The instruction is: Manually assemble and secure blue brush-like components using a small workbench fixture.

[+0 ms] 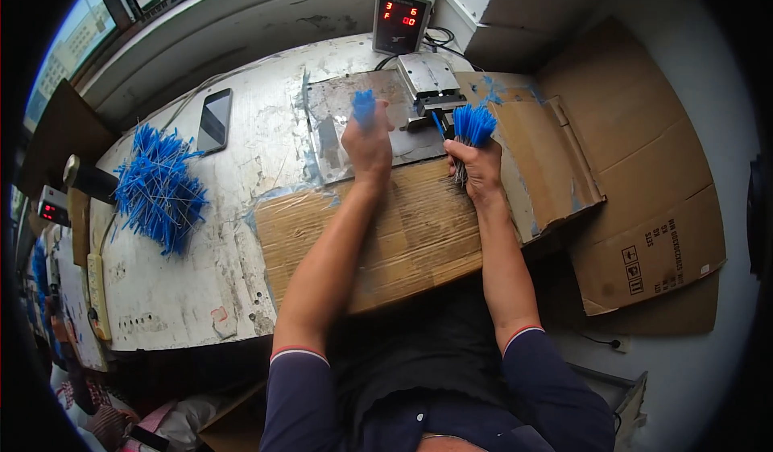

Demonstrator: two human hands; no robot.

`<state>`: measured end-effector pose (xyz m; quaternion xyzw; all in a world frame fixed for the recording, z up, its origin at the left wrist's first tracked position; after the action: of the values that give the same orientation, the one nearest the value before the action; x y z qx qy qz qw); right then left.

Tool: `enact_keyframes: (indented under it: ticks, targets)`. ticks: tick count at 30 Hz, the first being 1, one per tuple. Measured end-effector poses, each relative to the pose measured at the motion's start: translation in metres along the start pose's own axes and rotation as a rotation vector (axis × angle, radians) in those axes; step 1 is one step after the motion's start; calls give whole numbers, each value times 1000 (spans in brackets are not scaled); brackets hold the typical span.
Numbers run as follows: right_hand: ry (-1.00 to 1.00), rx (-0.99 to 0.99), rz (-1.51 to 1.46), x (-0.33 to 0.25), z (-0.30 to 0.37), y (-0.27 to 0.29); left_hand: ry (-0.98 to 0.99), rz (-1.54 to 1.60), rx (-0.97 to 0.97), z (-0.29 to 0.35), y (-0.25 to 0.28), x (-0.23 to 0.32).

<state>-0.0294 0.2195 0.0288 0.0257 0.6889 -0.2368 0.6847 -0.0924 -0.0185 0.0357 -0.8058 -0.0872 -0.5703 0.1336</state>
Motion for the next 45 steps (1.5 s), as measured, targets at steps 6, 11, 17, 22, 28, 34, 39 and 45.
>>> enact_keyframes:
  ticks: [6,11,17,22,28,34,39,45]
  targets:
    - [68,56,38,-6,3,12,17,-32,-26,7,-7,2]
    - [101,72,70,-7,-2,13,-27,-94,2,7,-3,5]
    - [103,89,78,-4,-3,12,-363,-391,84,8,1,38]
    - [124,79,95,-5,-4,17,-397,-669,-68,19,-22,46]
    - [59,7,-52,-6,2,12,-453,-875,-269,30,-42,37]
    - [73,27,-157,-3,1,17,-466,-946,-321,32,-47,32]
    - [-18,25,-152,4,1,19,-495,-963,-324,34,-49,33]
    - [-76,31,-119,6,5,18,-538,-985,-307,36,-50,33]
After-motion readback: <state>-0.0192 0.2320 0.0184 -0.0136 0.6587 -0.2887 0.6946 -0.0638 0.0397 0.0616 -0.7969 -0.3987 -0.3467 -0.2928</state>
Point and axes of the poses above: each hand's wrist, its own z-axis away from the middle knuckle, its own y-axis out of the back of the hand, x = y × z, the point moved 10 cm from there along -z, towards the middle knuckle, and after that the axes turned 9 degrees about -z, right-handed, at the moved point
